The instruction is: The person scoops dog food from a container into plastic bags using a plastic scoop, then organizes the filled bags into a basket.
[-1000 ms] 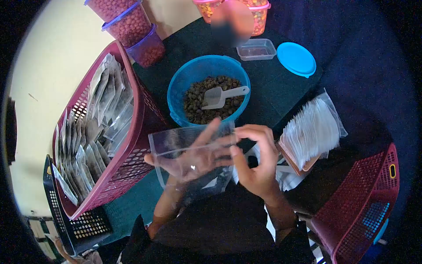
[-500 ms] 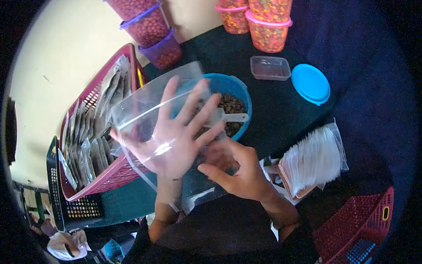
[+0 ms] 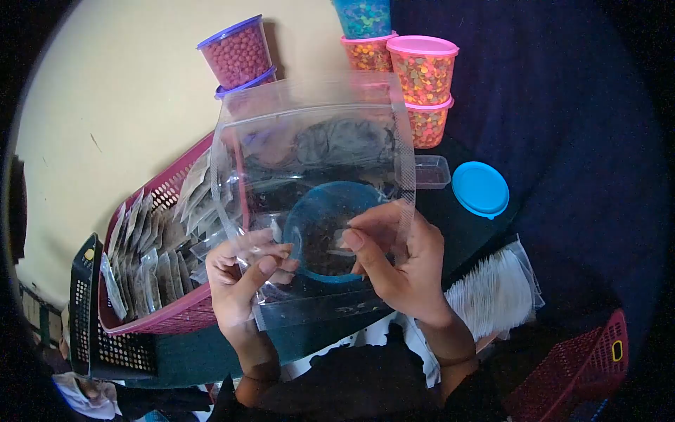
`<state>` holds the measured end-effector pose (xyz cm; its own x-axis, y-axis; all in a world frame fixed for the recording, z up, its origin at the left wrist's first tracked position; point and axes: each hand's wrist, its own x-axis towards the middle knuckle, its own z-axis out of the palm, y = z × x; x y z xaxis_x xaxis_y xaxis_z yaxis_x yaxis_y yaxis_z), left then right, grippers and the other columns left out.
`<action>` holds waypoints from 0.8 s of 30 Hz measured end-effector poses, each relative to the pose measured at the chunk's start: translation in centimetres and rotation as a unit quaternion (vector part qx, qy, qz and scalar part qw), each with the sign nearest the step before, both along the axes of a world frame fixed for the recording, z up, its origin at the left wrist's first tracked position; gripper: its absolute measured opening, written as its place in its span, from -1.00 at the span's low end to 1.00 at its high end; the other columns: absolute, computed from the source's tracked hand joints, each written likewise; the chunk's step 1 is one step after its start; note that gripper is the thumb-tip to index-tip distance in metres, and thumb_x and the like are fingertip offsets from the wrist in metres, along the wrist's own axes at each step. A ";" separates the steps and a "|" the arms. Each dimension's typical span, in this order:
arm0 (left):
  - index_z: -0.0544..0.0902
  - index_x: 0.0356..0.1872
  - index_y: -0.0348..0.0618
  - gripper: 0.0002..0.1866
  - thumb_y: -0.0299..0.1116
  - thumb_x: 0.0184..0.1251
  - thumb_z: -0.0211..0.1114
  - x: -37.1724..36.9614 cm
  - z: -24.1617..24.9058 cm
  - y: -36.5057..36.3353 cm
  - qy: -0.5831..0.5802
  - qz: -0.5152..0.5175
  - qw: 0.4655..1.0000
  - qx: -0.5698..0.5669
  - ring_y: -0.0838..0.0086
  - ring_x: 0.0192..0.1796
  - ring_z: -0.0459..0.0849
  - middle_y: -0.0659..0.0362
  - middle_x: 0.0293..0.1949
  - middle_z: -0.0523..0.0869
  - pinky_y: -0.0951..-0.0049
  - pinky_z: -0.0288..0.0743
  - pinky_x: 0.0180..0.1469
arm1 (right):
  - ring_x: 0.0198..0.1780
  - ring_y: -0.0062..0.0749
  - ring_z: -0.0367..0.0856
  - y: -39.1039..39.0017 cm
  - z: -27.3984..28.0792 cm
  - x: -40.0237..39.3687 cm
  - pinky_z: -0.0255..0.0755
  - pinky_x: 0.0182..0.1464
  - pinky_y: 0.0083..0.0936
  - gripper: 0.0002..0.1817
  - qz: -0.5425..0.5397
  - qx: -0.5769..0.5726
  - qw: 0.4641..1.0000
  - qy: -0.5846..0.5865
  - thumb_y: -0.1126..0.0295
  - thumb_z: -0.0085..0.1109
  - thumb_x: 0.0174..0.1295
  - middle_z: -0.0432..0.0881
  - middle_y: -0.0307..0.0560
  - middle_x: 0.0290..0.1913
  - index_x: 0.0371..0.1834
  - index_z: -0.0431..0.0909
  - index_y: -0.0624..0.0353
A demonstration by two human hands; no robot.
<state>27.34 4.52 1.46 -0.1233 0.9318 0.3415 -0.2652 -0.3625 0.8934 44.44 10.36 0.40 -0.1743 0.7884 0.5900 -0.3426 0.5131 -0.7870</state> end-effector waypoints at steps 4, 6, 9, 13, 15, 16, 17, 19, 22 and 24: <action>0.51 -0.22 -0.38 -0.73 -0.68 -0.04 0.21 -0.2 -0.7 -0.2 0.030 0.021 0.999 0.038 0.45 -0.38 0.63 -0.02 -0.39 0.64 0.54 0.50 -0.29 | -0.56 -0.71 0.47 -0.9 -0.6 -0.1 0.34 -0.56 -0.80 -0.86 -0.021 -0.009 1.000 -0.002 0.55 0.13 0.05 0.51 -0.16 -0.49 -0.35 0.40 0.31; 0.52 -0.25 -0.38 -0.74 -0.69 -0.07 0.23 0.3 -0.7 -0.4 0.028 0.018 0.999 0.016 0.48 -0.39 0.62 0.00 -0.42 0.64 0.56 0.49 -0.30 | -0.54 -0.71 0.47 -1.6 -1.4 0.3 0.35 -0.53 -0.79 -0.87 -0.050 -0.018 0.998 -0.016 0.55 0.14 0.03 0.51 -0.17 -0.49 -0.36 0.41 0.31; 0.51 -0.31 -0.37 -0.71 -0.70 -0.17 0.30 1.0 -2.3 -0.7 0.091 0.004 0.995 -0.046 0.51 -0.41 0.62 0.06 -0.48 0.64 0.57 0.48 -0.30 | -0.47 -0.66 0.52 -2.6 -4.3 1.3 0.37 -0.43 -0.75 -0.90 -0.103 -0.015 0.994 -0.032 0.56 0.19 -0.02 0.56 -0.16 -0.46 -0.42 0.49 0.29; 0.55 -0.42 -0.36 -0.80 -0.68 -0.17 0.31 2.3 -8.2 -0.6 0.165 -0.130 0.972 -0.105 0.52 -0.41 0.62 0.07 -0.49 0.64 0.60 0.48 -0.33 | -0.38 -0.56 0.56 -5.1 -10.6 5.4 0.42 -0.34 -0.69 -0.90 -0.057 -0.105 0.991 -0.064 0.56 0.19 -0.02 0.59 -0.10 -0.41 -0.40 0.53 0.27; 0.56 -0.42 -0.36 -0.83 -0.67 -0.13 0.30 4.2 -10.7 -0.6 0.176 -0.191 0.945 -0.198 0.52 -0.40 0.62 0.08 -0.48 0.64 0.59 0.48 -0.29 | -0.30 -0.52 0.56 -7.1 -13.8 8.1 0.43 -0.27 -0.64 -0.88 -0.035 -0.174 0.979 -0.095 0.56 0.15 0.01 0.58 -0.10 -0.37 -0.35 0.50 0.29; 0.55 -0.37 -0.36 -0.81 -0.65 -0.09 0.28 5.1 -12.6 -0.9 0.181 -0.212 0.935 -0.219 0.52 -0.35 0.62 0.09 -0.43 0.64 0.58 0.47 -0.23 | -0.27 -0.50 0.56 -8.3 -14.9 8.9 0.43 -0.25 -0.62 -0.87 -0.023 -0.238 0.968 -0.078 0.57 0.14 0.03 0.58 -0.09 -0.34 -0.33 0.49 0.30; 0.52 -0.31 -0.35 -0.77 -0.64 -0.08 0.28 6.1 -13.9 -1.1 0.177 -0.229 0.926 -0.244 0.51 -0.31 0.61 0.08 -0.40 0.63 0.57 0.45 -0.20 | -0.25 -0.47 0.55 -9.2 -15.6 9.7 0.44 -0.23 -0.58 -0.85 0.000 -0.349 0.937 -0.028 0.56 0.12 0.05 0.56 -0.07 -0.29 -0.29 0.47 0.28; 0.42 -0.12 -0.33 -0.61 -0.58 -0.05 0.29 7.4 -16.5 -1.4 0.195 -0.258 0.916 -0.238 0.44 -0.15 0.56 0.05 -0.24 0.59 0.50 0.40 -0.06 | -0.26 -0.46 0.55 -9.9 -17.5 12.5 0.44 -0.23 -0.58 -0.87 -0.101 -0.318 0.934 -0.126 0.58 0.09 0.05 0.56 -0.07 -0.28 -0.30 0.47 0.28; 0.37 -0.06 -0.32 -0.55 -0.54 -0.03 0.29 8.8 -19.8 -1.5 0.223 -0.270 0.904 -0.244 0.39 -0.07 0.52 0.02 -0.16 0.55 0.43 0.36 0.02 | -0.28 -0.49 0.53 -9.7 -19.4 19.2 0.44 -0.25 -0.59 -0.89 -0.368 -0.246 0.872 -0.208 0.64 -0.02 0.09 0.56 -0.07 -0.30 -0.31 0.44 0.28; 0.34 -0.03 -0.29 -0.54 -0.52 0.00 0.26 9.7 -22.2 -1.3 0.216 -0.269 0.891 -0.295 0.35 -0.04 0.50 0.02 -0.10 0.50 0.38 0.33 0.05 | -0.30 -0.52 0.52 -8.5 -19.0 23.2 0.43 -0.27 -0.61 -0.87 -0.551 -0.260 0.775 -0.169 0.65 -0.10 0.11 0.56 -0.08 -0.32 -0.29 0.42 0.30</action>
<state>37.02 3.23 -20.71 0.4204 0.8493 -0.3192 0.1551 0.2794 0.9476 67.60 1.87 -18.65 0.6988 0.6836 0.2107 0.3486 -0.0681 -0.9348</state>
